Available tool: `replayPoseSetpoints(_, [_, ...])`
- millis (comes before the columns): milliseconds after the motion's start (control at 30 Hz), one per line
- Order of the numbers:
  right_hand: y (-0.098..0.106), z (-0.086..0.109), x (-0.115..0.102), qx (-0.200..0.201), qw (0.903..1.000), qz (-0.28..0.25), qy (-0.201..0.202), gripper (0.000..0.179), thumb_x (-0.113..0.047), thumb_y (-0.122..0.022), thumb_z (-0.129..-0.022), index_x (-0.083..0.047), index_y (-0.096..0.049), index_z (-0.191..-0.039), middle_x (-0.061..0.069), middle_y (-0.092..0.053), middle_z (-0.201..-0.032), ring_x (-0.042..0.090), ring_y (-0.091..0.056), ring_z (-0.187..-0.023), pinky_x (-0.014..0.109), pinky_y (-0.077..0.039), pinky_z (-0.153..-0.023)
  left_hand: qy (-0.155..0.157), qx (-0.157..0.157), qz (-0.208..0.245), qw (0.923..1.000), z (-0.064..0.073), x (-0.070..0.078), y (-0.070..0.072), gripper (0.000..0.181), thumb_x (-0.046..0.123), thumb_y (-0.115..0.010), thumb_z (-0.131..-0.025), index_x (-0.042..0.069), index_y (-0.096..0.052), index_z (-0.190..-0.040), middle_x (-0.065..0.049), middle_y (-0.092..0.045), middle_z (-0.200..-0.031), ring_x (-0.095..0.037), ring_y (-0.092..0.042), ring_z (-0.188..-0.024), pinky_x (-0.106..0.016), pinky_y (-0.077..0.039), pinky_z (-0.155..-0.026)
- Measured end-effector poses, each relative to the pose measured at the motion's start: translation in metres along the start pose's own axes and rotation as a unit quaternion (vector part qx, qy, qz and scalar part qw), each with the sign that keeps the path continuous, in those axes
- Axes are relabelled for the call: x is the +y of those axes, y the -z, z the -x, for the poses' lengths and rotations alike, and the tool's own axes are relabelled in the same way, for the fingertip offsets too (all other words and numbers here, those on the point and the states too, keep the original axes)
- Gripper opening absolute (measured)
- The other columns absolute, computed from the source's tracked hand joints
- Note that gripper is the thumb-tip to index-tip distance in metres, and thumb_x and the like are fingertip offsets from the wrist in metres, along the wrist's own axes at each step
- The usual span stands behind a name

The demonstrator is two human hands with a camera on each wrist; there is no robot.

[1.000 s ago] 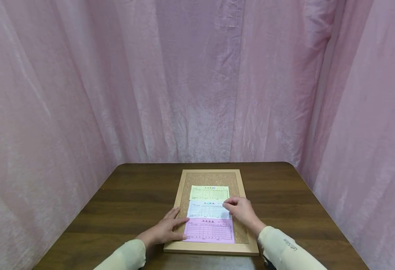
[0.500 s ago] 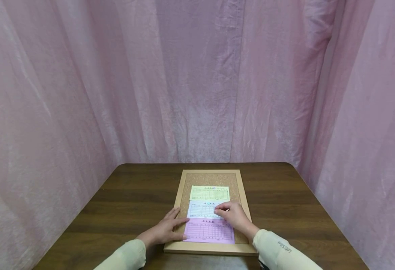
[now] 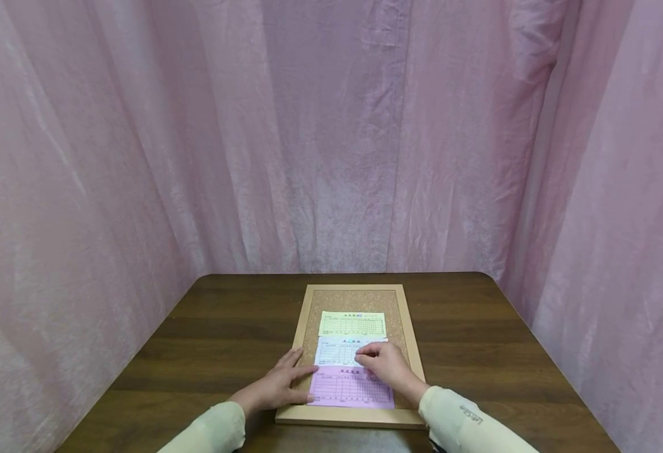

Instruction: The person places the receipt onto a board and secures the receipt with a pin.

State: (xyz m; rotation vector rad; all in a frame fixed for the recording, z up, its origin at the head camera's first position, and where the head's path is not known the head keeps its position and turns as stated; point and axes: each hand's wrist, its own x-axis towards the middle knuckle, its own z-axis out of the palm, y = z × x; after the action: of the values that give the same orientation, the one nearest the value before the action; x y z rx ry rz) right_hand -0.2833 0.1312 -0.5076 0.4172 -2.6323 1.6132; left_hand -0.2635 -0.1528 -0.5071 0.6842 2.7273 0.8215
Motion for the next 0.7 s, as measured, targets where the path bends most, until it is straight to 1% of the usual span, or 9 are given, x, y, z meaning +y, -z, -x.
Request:
replayPoseSetpoints(133, [-0.002, 0.0, 0.002, 0.0, 0.9993, 0.035, 0.015, 0.014, -0.019, -0.077, -0.086, -0.007, -0.078, -0.093, -0.001, -0.069, -0.085, 0.009, -0.055, -0.065, 0.022, -0.048, -0.055, 0.0, 0.0, 0.0, 1.0, -0.001, 0.0, 0.0, 0.064, 0.043, -0.079, -0.082, 0.019, -0.061, -0.138, -0.021, -0.02, -0.161, -0.043, -0.009, -0.148, -0.068, -0.018, -0.11])
replayPoseSetpoints(300, [-0.004, 0.003, 0.003, -0.008, 0.9978, 0.062, 0.021, 0.011, -0.021, -0.078, -0.085, -0.013, -0.08, -0.092, -0.001, -0.072, -0.092, 0.01, -0.058, -0.077, 0.024, -0.046, -0.065, -0.003, 0.002, -0.001, 1.0, 0.0, -0.001, -0.001, 0.064, 0.043, -0.08, -0.082, 0.019, -0.061, -0.138, -0.021, -0.02, -0.161, -0.043, -0.009, -0.148, -0.068, -0.018, -0.11])
replayPoseSetpoints(400, [-0.005, 0.005, 0.005, -0.019, 0.9974, 0.064, 0.025, 0.011, -0.021, -0.077, -0.086, -0.012, -0.08, -0.093, 0.001, -0.074, -0.094, 0.011, -0.062, -0.082, 0.026, -0.049, -0.07, -0.005, 0.002, -0.005, 1.0, 0.0, -0.001, -0.001, 0.063, 0.043, -0.08, -0.082, 0.019, -0.061, -0.138, -0.021, -0.02, -0.161, -0.044, -0.01, -0.148, -0.068, -0.018, -0.11])
replayPoseSetpoints(533, [-0.008, 0.006, 0.006, -0.022, 0.9961, 0.077, 0.036, 0.014, -0.023, -0.077, -0.087, -0.012, -0.081, -0.094, 0.002, -0.075, -0.094, 0.013, -0.066, -0.086, 0.028, -0.052, -0.074, -0.005, 0.002, -0.005, 1.0, 0.0, -0.001, 0.0, 0.063, 0.043, -0.08, -0.082, 0.019, -0.061, -0.138, -0.021, -0.02, -0.161, -0.044, -0.01, -0.148, -0.069, -0.019, -0.11])
replayPoseSetpoints(700, [-0.012, 0.008, 0.008, -0.016, 0.9922, 0.112, 0.051, 0.013, -0.027, -0.078, -0.086, -0.016, -0.081, -0.093, -0.002, -0.076, -0.094, 0.012, -0.068, -0.089, 0.031, -0.053, -0.079, -0.004, 0.002, 0.0, 1.0, 0.001, 0.0, 0.0, 0.063, 0.042, -0.08, -0.082, 0.018, -0.061, -0.138, -0.021, -0.02, -0.161, -0.044, -0.01, -0.148, -0.069, -0.019, -0.109])
